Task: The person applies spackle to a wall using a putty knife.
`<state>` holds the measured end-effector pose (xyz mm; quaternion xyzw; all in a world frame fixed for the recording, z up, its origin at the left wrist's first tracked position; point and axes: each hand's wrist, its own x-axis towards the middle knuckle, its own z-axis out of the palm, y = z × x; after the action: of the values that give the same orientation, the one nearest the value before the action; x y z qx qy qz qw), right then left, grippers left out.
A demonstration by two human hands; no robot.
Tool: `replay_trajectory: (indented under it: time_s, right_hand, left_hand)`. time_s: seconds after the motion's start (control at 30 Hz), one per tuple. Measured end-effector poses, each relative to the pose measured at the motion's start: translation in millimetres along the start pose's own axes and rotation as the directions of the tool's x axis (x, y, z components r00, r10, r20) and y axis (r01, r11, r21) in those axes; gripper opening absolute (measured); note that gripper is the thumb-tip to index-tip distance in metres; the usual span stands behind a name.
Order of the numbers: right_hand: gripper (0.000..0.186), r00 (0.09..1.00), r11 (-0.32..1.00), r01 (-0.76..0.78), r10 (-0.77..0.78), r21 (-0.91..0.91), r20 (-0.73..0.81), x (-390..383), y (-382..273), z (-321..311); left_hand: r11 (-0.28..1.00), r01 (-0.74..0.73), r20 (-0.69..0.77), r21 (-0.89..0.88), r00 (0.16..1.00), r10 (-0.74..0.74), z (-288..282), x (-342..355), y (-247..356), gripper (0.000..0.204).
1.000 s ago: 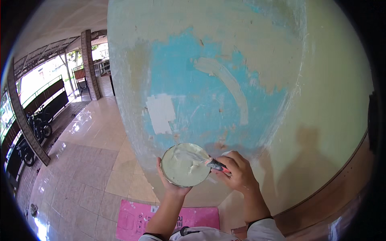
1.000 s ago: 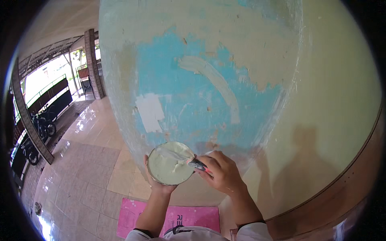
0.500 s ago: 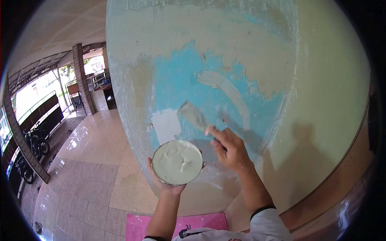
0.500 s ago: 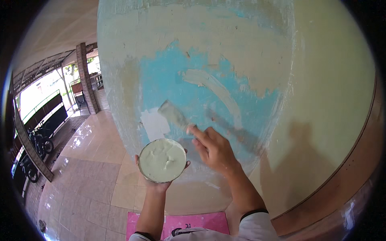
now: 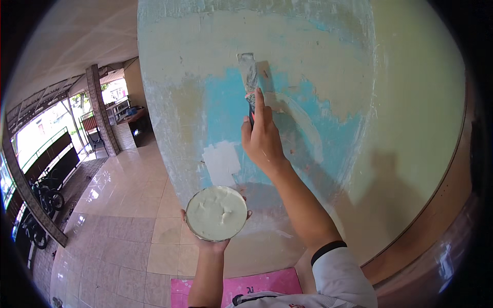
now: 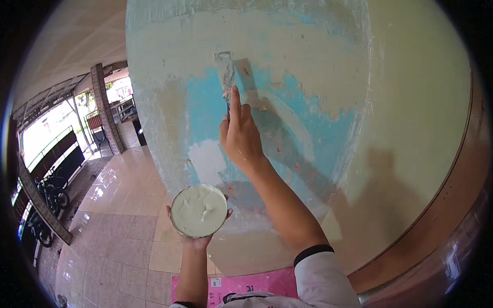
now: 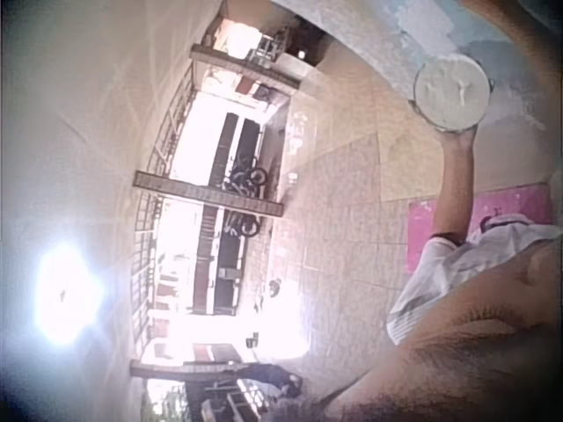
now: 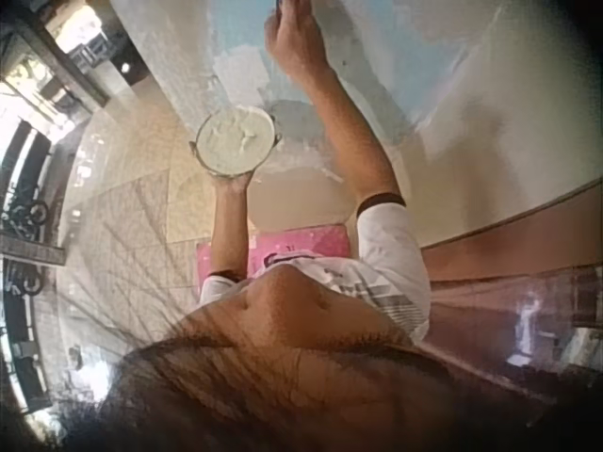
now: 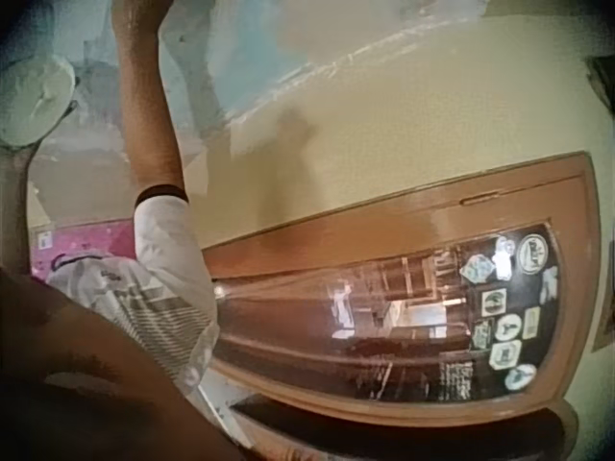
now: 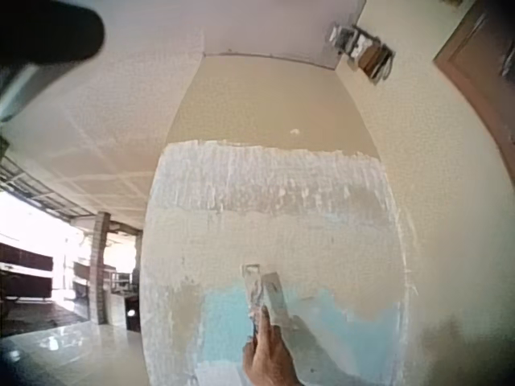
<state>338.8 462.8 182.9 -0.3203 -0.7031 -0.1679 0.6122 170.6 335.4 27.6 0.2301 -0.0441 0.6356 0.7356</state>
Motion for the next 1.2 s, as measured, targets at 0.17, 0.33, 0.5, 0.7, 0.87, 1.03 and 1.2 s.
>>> replay_trajectory:
  time_s: [0.17,0.33,0.5,0.7,0.87,1.03,1.2]
  right_hand:
    - [0.077,0.999,0.985,-0.012,0.007,-0.172,-0.031,-8.7,34.6,11.0]
    - [0.076,0.999,0.941,0.015,0.000,-0.338,0.044,-36.0,52.6,4.1]
    - [0.074,1.000,0.981,0.003,-0.009,-0.193,-0.027,-35.0,50.2,4.0]
    - [0.070,0.998,0.962,-0.017,0.000,-0.274,-0.063,-4.3,58.6,6.0]
    - [0.071,0.992,0.969,0.102,-0.116,-0.226,-0.050,-56.2,51.1,12.3]
    - [0.069,0.998,0.993,0.018,-0.025,-0.120,-0.053,-5.7,45.1,1.4]
    - [0.067,1.000,0.975,0.014,-0.014,-0.220,0.001,-31.5,53.2,11.4]
  left_hand:
    - [0.998,-0.057,-0.024,0.003,0.998,0.057,-16.0,-2.0,1.2,0.096]
    - [0.997,-0.027,-0.014,-0.073,1.000,0.026,-23.8,-0.8,-1.0,0.097]
    - [0.992,0.053,0.018,-0.114,0.999,-0.051,-34.0,0.1,2.4,0.100]
    - [0.990,0.071,-0.013,-0.119,0.997,-0.073,-43.4,-0.8,1.6,0.102]
    - [0.991,0.044,-0.022,-0.124,0.999,-0.047,-44.1,-3.7,3.9,0.100]
    - [0.997,0.037,-0.022,-0.064,0.999,-0.039,-32.6,-2.2,1.6,0.099]
    - [0.989,0.029,-0.060,-0.146,0.997,-0.038,-31.9,-4.2,0.3,0.101]
